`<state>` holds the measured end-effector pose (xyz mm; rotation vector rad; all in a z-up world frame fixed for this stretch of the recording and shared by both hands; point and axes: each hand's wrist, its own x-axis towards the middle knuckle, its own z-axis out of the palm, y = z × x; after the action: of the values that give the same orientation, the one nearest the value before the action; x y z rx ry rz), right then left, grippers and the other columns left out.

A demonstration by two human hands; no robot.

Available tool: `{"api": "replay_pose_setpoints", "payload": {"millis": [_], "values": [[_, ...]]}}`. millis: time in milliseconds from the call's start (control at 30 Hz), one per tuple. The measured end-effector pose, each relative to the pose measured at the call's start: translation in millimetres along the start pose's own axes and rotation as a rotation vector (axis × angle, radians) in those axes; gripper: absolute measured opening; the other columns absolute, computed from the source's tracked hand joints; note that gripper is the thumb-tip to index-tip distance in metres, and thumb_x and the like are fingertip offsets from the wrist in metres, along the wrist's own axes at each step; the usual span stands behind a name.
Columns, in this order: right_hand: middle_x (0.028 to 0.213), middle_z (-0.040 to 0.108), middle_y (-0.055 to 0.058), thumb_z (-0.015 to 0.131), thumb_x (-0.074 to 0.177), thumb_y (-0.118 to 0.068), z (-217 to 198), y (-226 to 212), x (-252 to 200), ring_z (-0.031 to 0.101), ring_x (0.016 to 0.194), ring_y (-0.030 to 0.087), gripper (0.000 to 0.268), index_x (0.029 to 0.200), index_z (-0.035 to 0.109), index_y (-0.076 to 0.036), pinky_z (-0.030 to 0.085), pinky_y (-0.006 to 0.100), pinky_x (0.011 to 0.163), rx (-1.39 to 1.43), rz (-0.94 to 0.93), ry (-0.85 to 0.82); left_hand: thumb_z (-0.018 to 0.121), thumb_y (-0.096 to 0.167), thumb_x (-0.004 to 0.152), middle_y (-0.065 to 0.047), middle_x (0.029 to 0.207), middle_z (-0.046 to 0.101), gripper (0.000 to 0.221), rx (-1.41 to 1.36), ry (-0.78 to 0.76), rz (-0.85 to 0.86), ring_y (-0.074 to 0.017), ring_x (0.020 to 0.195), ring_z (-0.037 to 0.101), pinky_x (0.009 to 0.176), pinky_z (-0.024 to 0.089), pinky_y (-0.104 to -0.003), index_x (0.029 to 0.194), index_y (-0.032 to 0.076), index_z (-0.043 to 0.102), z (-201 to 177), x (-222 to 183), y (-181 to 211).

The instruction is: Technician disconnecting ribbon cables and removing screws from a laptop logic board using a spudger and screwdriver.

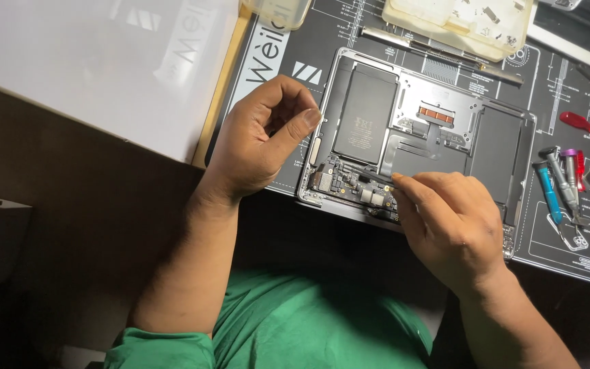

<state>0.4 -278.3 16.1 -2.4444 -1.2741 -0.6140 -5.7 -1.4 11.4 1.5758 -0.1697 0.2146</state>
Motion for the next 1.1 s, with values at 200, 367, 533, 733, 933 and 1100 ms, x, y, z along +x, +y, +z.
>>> {"api": "replay_pose_setpoints", "payload": {"millis": [200, 367, 533, 733, 933, 1100], "values": [[0.092, 0.068, 0.013, 0.076, 0.099, 0.002, 3, 2, 2, 0.06, 0.071, 0.028, 0.01, 0.109, 0.072, 0.0, 0.043, 0.038, 0.062, 0.039, -0.009, -0.02, 0.061, 0.019, 0.102, 0.006, 0.086, 0.056, 0.009, 0.01, -0.004, 0.008, -0.0048, 0.073, 0.048, 0.068, 0.045, -0.018, 0.096, 0.013, 0.059, -1, 1, -1], [0.091, 0.067, 0.012, 0.074, 0.101, 0.0, 6, 3, 4, 0.058, 0.072, 0.027, 0.007, 0.108, 0.072, 0.001, 0.043, 0.037, 0.062, 0.041, -0.014, -0.012, 0.061, 0.02, 0.102, 0.006, 0.086, 0.057, 0.009, 0.027, 0.002, -0.002, -0.0049, 0.074, 0.049, 0.069, 0.046, -0.019, 0.096, 0.014, 0.059, 0, 0, 0], [0.094, 0.069, 0.013, 0.072, 0.102, 0.0, 11, 6, 5, 0.063, 0.077, 0.028, 0.005, 0.105, 0.07, 0.002, 0.048, 0.038, 0.065, 0.059, -0.009, -0.007, 0.06, 0.019, 0.102, 0.006, 0.087, 0.057, 0.008, 0.023, -0.003, -0.002, -0.0049, 0.074, 0.049, 0.069, 0.046, -0.018, 0.096, 0.014, 0.059, 0, 1, 1], [0.096, 0.069, 0.013, 0.072, 0.102, 0.0, 17, 8, 3, 0.067, 0.085, 0.028, 0.003, 0.104, 0.07, 0.002, 0.053, 0.038, 0.073, 0.078, 0.058, -0.003, 0.061, 0.02, 0.102, 0.007, 0.086, 0.056, 0.009, 0.013, 0.003, -0.003, -0.0044, 0.072, 0.048, 0.067, 0.045, -0.018, 0.096, 0.013, 0.059, 0, 1, -1], [0.096, 0.069, 0.012, 0.072, 0.102, 0.0, 22, 9, 0, 0.067, 0.084, 0.028, 0.004, 0.105, 0.07, 0.001, 0.053, 0.038, 0.074, 0.093, 0.099, -0.006, 0.062, 0.018, 0.101, 0.007, 0.085, 0.056, 0.007, 0.056, -0.027, -0.03, -0.0042, 0.07, 0.046, 0.066, 0.044, -0.018, 0.097, 0.013, 0.06, 1, 1, 0], [0.097, 0.07, 0.012, 0.072, 0.102, -0.002, 23, 9, 0, 0.067, 0.085, 0.028, 0.004, 0.105, 0.071, 0.001, 0.054, 0.038, 0.076, 0.09, 0.128, -0.016, 0.061, 0.018, 0.102, 0.006, 0.086, 0.056, 0.008, 0.057, -0.018, -0.008, -0.0049, 0.071, 0.047, 0.066, 0.044, -0.019, 0.096, 0.013, 0.059, 0, 2, -2]]}}
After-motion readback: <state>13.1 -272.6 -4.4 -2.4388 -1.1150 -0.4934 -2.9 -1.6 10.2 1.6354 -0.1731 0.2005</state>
